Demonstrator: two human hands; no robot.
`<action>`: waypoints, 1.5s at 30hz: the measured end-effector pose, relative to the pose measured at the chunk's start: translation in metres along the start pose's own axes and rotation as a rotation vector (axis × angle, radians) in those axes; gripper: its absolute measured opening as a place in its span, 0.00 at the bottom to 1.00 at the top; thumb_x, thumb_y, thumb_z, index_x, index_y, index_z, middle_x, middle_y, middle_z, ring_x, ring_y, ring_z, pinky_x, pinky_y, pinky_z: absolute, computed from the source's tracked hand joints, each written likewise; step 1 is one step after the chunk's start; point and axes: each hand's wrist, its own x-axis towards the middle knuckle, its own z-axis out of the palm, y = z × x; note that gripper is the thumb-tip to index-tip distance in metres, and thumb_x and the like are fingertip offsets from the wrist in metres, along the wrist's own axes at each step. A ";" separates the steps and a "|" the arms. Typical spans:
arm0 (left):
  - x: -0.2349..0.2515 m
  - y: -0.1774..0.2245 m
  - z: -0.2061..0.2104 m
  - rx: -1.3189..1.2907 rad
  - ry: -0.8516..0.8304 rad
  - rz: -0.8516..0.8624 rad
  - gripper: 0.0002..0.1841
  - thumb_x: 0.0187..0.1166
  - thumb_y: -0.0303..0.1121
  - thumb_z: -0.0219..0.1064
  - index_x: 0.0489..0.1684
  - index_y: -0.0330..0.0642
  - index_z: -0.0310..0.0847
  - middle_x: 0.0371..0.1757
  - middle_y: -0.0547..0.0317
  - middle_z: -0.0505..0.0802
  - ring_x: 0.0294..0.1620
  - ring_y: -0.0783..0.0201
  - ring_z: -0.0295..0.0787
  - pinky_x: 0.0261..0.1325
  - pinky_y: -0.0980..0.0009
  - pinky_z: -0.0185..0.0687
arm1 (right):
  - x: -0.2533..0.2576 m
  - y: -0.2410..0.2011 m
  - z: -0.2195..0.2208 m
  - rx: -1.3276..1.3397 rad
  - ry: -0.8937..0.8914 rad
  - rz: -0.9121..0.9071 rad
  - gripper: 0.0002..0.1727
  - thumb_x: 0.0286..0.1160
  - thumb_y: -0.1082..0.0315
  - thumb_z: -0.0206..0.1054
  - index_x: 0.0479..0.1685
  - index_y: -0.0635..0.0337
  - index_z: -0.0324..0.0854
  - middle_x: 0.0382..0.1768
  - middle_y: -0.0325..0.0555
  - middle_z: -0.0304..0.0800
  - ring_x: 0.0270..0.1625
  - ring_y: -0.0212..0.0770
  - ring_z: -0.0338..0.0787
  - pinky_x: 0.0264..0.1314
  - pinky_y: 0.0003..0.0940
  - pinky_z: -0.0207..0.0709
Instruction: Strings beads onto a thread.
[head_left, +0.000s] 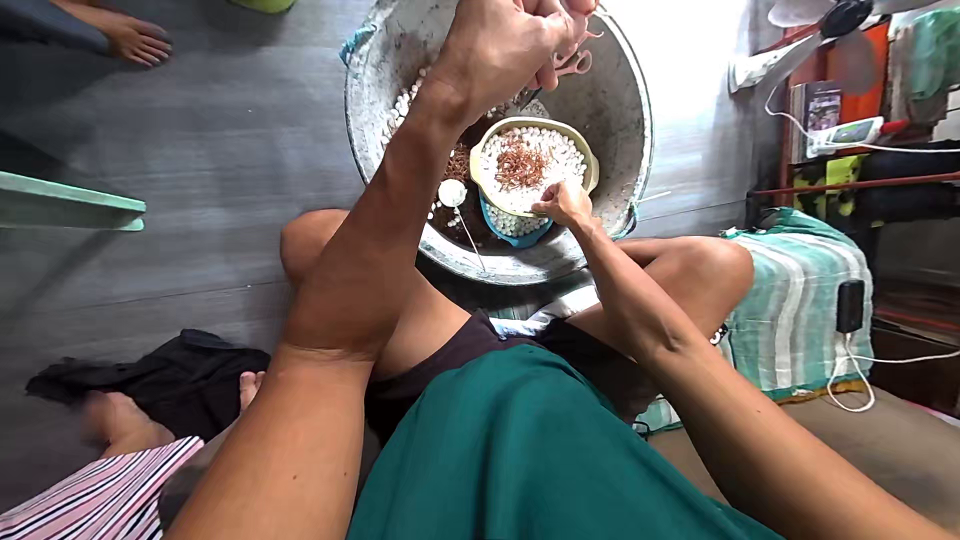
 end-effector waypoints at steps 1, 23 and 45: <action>0.000 0.000 0.000 -0.007 -0.004 -0.002 0.05 0.79 0.25 0.71 0.46 0.37 0.90 0.33 0.60 0.95 0.26 0.69 0.93 0.32 0.73 0.93 | 0.000 -0.002 0.001 -0.006 0.004 0.015 0.22 0.64 0.42 0.79 0.45 0.51 0.93 0.48 0.55 0.94 0.56 0.61 0.91 0.55 0.72 0.79; 0.002 -0.001 0.003 0.034 -0.013 -0.035 0.06 0.80 0.28 0.71 0.48 0.38 0.90 0.34 0.60 0.95 0.26 0.68 0.93 0.32 0.73 0.94 | 0.001 0.003 0.010 0.149 0.095 -0.003 0.22 0.72 0.42 0.74 0.47 0.51 0.93 0.48 0.53 0.95 0.56 0.59 0.92 0.58 0.69 0.80; 0.004 -0.002 0.004 -0.039 -0.051 0.022 0.05 0.78 0.23 0.71 0.47 0.36 0.87 0.34 0.59 0.95 0.26 0.66 0.93 0.28 0.72 0.92 | 0.001 -0.006 0.016 0.072 0.131 -0.048 0.15 0.75 0.50 0.71 0.46 0.49 0.94 0.46 0.51 0.96 0.54 0.58 0.93 0.55 0.68 0.81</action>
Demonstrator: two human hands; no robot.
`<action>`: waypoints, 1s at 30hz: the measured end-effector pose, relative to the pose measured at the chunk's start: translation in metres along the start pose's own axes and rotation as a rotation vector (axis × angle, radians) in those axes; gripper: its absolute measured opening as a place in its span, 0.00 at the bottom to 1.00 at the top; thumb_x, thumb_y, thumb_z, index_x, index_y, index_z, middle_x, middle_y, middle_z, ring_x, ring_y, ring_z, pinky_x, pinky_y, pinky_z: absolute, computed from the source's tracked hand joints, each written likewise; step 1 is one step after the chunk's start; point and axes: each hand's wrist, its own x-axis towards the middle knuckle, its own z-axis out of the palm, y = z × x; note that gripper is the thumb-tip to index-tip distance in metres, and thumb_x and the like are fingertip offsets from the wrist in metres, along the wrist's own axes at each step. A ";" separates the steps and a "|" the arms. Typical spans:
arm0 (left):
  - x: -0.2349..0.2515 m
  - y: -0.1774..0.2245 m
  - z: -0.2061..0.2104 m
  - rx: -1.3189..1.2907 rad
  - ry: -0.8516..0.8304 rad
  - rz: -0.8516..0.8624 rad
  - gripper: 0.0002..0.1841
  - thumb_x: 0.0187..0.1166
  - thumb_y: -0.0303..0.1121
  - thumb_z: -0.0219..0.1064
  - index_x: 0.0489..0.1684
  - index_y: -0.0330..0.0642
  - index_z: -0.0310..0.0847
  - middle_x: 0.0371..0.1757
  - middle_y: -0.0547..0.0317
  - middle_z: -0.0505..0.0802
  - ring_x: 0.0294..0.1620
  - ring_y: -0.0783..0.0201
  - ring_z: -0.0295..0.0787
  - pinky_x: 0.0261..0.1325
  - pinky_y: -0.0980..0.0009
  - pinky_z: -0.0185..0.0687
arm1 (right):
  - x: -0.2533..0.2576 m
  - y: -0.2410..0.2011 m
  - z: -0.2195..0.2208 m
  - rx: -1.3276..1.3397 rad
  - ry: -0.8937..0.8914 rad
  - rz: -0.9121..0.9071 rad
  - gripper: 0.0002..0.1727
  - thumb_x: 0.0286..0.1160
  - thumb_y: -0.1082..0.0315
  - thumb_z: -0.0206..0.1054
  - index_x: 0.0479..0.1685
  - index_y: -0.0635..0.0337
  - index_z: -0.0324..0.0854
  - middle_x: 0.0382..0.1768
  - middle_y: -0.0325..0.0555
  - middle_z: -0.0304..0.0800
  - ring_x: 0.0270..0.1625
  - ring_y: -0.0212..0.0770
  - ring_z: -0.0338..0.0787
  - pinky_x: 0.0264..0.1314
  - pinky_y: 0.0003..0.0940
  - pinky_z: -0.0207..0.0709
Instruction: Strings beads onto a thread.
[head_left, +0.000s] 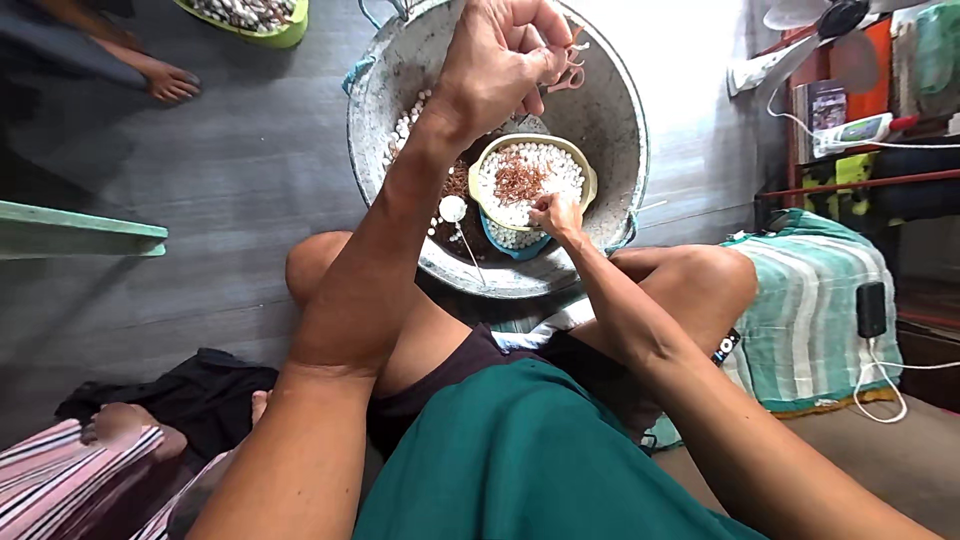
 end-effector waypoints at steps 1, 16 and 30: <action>0.000 0.000 -0.001 0.003 -0.004 0.007 0.05 0.78 0.23 0.71 0.47 0.36 0.86 0.34 0.59 0.95 0.26 0.66 0.93 0.28 0.71 0.93 | 0.000 0.001 0.001 0.006 0.003 0.008 0.15 0.75 0.50 0.70 0.45 0.50 0.93 0.45 0.52 0.95 0.53 0.58 0.93 0.53 0.68 0.81; -0.001 -0.003 0.000 -0.026 -0.007 0.050 0.06 0.78 0.21 0.69 0.48 0.34 0.85 0.34 0.57 0.95 0.24 0.64 0.93 0.26 0.70 0.92 | -0.002 0.003 0.001 0.029 -0.003 0.066 0.18 0.71 0.47 0.71 0.44 0.50 0.93 0.45 0.53 0.95 0.54 0.59 0.93 0.52 0.67 0.82; 0.005 -0.014 0.011 -0.034 0.051 0.060 0.07 0.83 0.27 0.68 0.52 0.35 0.83 0.41 0.54 0.95 0.30 0.61 0.94 0.32 0.66 0.94 | -0.059 -0.040 -0.212 1.561 -0.079 -0.550 0.13 0.84 0.73 0.59 0.59 0.67 0.84 0.48 0.51 0.93 0.41 0.36 0.91 0.50 0.31 0.88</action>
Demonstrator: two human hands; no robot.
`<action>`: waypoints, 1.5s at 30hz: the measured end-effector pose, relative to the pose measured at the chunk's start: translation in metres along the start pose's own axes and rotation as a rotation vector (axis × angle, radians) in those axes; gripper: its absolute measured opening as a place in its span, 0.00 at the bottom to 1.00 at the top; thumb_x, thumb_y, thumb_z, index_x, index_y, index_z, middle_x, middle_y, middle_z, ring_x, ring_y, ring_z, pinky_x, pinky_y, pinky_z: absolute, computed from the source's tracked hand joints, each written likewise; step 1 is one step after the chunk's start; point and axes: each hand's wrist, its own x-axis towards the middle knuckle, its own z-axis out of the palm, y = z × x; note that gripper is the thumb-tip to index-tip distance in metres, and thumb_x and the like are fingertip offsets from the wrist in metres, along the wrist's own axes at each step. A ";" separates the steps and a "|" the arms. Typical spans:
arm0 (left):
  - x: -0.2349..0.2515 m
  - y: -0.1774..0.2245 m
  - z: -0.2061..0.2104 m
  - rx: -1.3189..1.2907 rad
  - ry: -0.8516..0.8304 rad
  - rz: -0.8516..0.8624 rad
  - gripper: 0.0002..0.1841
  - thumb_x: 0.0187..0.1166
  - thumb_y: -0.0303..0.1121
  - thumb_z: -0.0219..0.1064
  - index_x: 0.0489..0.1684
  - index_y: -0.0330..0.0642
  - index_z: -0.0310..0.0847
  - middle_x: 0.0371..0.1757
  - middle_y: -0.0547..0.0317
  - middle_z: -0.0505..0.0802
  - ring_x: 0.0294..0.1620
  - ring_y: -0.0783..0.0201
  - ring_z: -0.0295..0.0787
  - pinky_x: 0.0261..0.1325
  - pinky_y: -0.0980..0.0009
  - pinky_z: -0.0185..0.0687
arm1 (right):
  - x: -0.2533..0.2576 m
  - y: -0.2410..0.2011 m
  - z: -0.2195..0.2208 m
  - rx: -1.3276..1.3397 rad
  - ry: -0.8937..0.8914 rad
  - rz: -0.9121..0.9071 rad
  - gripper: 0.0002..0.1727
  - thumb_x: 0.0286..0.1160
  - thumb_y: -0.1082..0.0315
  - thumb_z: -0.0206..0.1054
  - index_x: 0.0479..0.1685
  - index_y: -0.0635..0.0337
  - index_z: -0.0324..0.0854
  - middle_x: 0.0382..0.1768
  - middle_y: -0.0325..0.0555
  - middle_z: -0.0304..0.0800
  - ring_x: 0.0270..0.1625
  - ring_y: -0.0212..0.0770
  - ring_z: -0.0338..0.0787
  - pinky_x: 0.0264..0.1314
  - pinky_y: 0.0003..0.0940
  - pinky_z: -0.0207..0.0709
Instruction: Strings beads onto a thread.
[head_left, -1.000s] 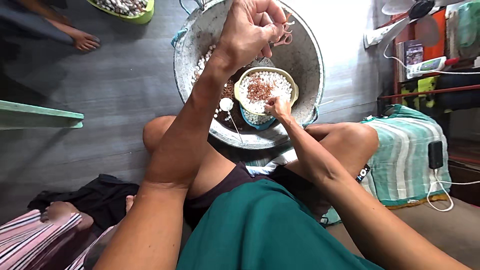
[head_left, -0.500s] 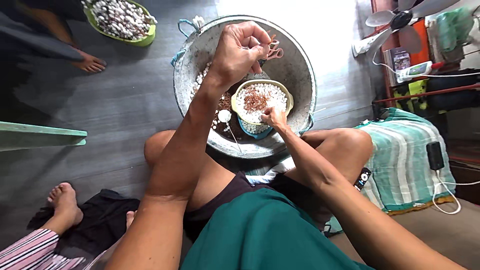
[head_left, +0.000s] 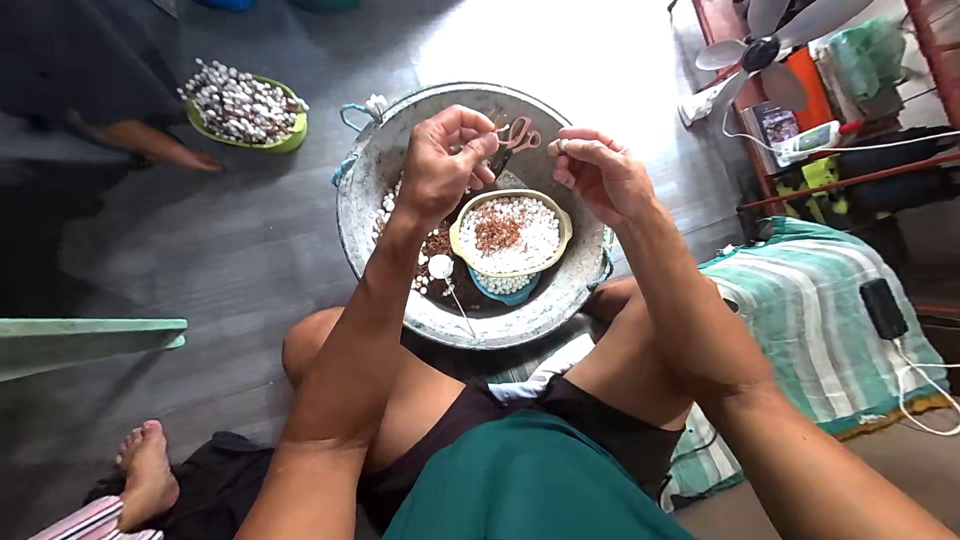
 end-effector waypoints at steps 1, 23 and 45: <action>0.001 -0.002 0.002 0.003 -0.002 0.004 0.07 0.83 0.27 0.68 0.52 0.35 0.84 0.43 0.54 0.95 0.31 0.61 0.95 0.32 0.66 0.94 | 0.000 0.000 0.000 0.098 -0.019 0.007 0.12 0.84 0.74 0.59 0.57 0.67 0.84 0.50 0.53 0.93 0.43 0.37 0.93 0.52 0.32 0.89; 0.003 -0.016 0.034 0.126 0.090 0.164 0.06 0.79 0.25 0.71 0.47 0.34 0.88 0.38 0.57 0.95 0.27 0.66 0.91 0.30 0.69 0.92 | 0.002 0.018 0.001 0.460 -0.025 0.070 0.13 0.83 0.79 0.59 0.59 0.69 0.84 0.55 0.56 0.92 0.53 0.44 0.95 0.64 0.37 0.88; 0.002 -0.020 0.039 0.228 0.088 0.177 0.05 0.77 0.26 0.73 0.44 0.38 0.92 0.41 0.58 0.92 0.26 0.70 0.87 0.29 0.74 0.89 | 0.005 0.022 0.011 0.090 0.057 -0.122 0.10 0.79 0.79 0.68 0.54 0.72 0.86 0.44 0.55 0.95 0.44 0.43 0.96 0.58 0.39 0.91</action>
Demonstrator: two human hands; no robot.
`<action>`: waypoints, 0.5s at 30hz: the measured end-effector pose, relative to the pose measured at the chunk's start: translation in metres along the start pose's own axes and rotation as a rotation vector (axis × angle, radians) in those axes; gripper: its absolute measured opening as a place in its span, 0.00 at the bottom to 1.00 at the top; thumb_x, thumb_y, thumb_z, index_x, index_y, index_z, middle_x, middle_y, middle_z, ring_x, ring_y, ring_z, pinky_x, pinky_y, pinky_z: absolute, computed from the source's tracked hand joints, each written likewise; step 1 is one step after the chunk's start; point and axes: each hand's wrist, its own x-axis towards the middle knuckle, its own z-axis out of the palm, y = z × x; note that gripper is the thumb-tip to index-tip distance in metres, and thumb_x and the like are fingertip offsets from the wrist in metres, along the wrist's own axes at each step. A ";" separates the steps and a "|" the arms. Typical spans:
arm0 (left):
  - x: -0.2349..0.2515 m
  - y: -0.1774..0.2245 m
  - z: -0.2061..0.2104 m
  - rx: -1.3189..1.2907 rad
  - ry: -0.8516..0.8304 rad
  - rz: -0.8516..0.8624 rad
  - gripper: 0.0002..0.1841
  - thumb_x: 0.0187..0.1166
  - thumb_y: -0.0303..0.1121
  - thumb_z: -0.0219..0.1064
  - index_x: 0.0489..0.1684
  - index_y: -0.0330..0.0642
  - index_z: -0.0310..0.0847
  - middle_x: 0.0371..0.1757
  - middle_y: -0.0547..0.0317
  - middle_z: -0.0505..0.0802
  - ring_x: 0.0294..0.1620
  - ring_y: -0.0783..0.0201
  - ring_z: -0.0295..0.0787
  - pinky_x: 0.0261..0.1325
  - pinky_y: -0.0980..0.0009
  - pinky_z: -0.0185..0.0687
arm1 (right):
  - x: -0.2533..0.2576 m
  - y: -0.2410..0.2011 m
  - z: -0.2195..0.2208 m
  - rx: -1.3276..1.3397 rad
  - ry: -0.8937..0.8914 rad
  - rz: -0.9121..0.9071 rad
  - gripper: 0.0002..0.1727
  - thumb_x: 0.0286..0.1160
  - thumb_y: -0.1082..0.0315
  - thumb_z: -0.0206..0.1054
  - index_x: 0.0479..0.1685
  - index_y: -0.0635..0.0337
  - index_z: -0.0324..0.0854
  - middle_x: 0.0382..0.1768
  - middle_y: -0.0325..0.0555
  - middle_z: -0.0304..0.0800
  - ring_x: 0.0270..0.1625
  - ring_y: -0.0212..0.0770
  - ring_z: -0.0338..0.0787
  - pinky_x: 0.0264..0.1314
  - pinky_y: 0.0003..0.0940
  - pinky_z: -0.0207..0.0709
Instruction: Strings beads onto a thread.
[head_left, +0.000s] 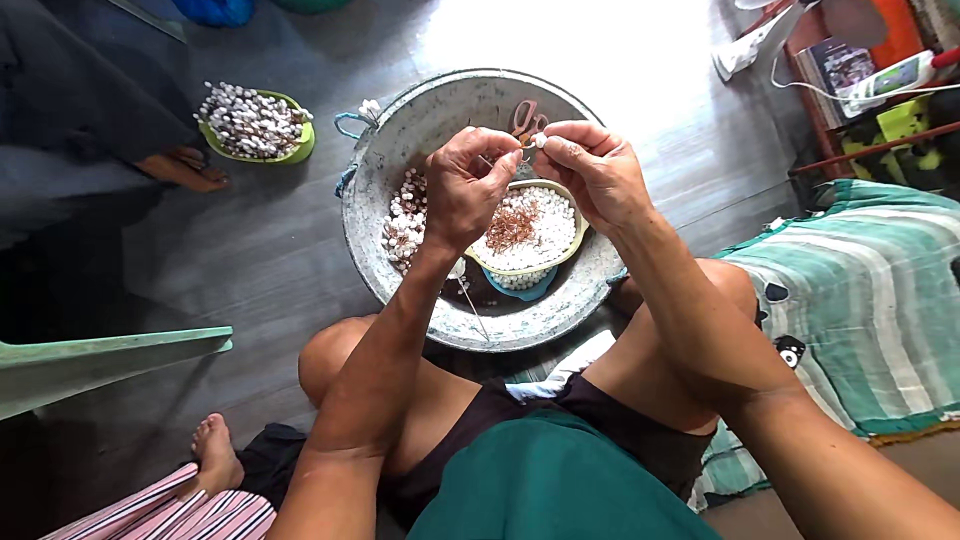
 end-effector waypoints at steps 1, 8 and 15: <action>0.000 0.000 0.000 -0.001 0.000 0.000 0.05 0.77 0.26 0.73 0.44 0.38 0.91 0.41 0.58 0.92 0.26 0.70 0.87 0.30 0.74 0.89 | 0.000 0.000 0.000 -0.004 -0.001 -0.002 0.10 0.78 0.79 0.69 0.54 0.72 0.86 0.43 0.55 0.95 0.44 0.43 0.96 0.58 0.39 0.91; 0.000 0.000 0.000 0.028 0.000 0.001 0.05 0.77 0.27 0.73 0.44 0.38 0.92 0.38 0.59 0.91 0.25 0.71 0.85 0.28 0.75 0.87 | 0.000 0.000 0.001 -0.039 0.001 -0.005 0.10 0.78 0.79 0.69 0.54 0.73 0.87 0.42 0.54 0.95 0.43 0.43 0.96 0.57 0.39 0.91; 0.001 -0.001 0.000 0.064 -0.002 -0.001 0.05 0.77 0.29 0.73 0.44 0.39 0.92 0.39 0.59 0.92 0.26 0.71 0.87 0.30 0.74 0.88 | -0.001 0.001 0.001 -0.093 -0.010 -0.023 0.10 0.77 0.79 0.69 0.53 0.72 0.87 0.42 0.53 0.96 0.44 0.42 0.96 0.58 0.39 0.91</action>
